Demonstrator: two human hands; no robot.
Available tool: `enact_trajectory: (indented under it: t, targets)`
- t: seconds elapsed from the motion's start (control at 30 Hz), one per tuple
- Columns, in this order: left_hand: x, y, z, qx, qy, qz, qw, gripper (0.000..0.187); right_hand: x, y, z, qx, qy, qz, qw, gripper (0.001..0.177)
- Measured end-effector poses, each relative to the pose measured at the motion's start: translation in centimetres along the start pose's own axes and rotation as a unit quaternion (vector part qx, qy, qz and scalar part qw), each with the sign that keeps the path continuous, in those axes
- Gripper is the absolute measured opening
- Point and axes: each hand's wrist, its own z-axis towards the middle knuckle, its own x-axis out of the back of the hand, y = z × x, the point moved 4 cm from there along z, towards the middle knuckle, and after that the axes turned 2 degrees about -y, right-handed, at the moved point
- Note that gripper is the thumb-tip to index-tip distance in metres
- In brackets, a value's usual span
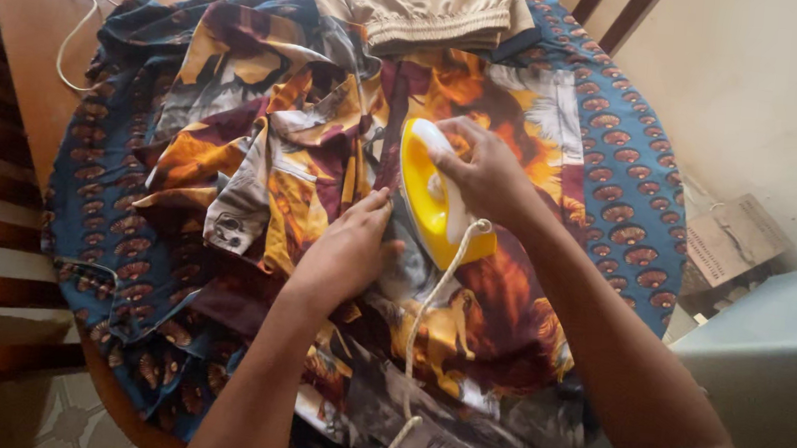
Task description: The person irons a patterned dress laid out on a round table. They use a yellow and white electric iron, moving it back and forth over the fabric while smoothing the material with their left hand. The person periodically lifts and repositions sections of the dress to continue ironing different areas.
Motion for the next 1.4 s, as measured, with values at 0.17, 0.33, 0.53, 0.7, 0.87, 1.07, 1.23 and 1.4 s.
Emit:
enact_trajectory:
  t: [0.17, 0.33, 0.53, 0.7, 0.87, 1.07, 1.23, 1.4]
  targets:
    - [0.0, -1.0, 0.1, 0.007, 0.029, -0.013, 0.999, 0.041, -0.3, -1.4, -3.8, 0.009, -0.049, -0.037, 0.998, 0.05]
    - [0.7, -1.1, -0.5, -0.034, 0.044, -0.014, 0.998, 0.037, 1.0, -2.3, -11.2, -0.159, -0.187, -0.08, 0.966, 0.068]
    - [1.4, -0.6, -0.8, -0.051, 0.028, -0.002, 0.998, 0.043, 0.9, -1.7, -9.7, -0.063, -0.151, 0.007, 0.987, 0.059]
    - [1.7, -1.3, -1.0, -0.011, -0.008, 0.013, 1.0, 0.05, 0.0, -2.2, -8.4, -0.063, -0.158, -0.007, 0.985, 0.06]
    - [1.6, -0.7, -1.2, -0.021, -0.002, -0.001, 1.0, 0.061, 0.8, -2.9, -12.3, -0.179, -0.203, -0.088, 0.959, 0.065]
    - [-1.5, 3.5, -0.2, -0.16, 0.045, -0.079, 0.983, 0.066, 2.8, -2.1, -13.3, -0.178, -0.089, -0.064, 0.978, 0.062]
    - [-3.9, 2.4, 0.6, -0.149, 0.016, 0.009, 0.989, 0.067, 3.1, -1.7, -11.0, -0.009, 0.005, -0.054, 0.998, 0.05]
    - [-4.4, 1.4, 0.6, -0.143, 0.004, 0.025, 0.989, 0.067, 3.7, -2.3, -14.3, -0.201, -0.017, -0.154, 0.967, 0.059]
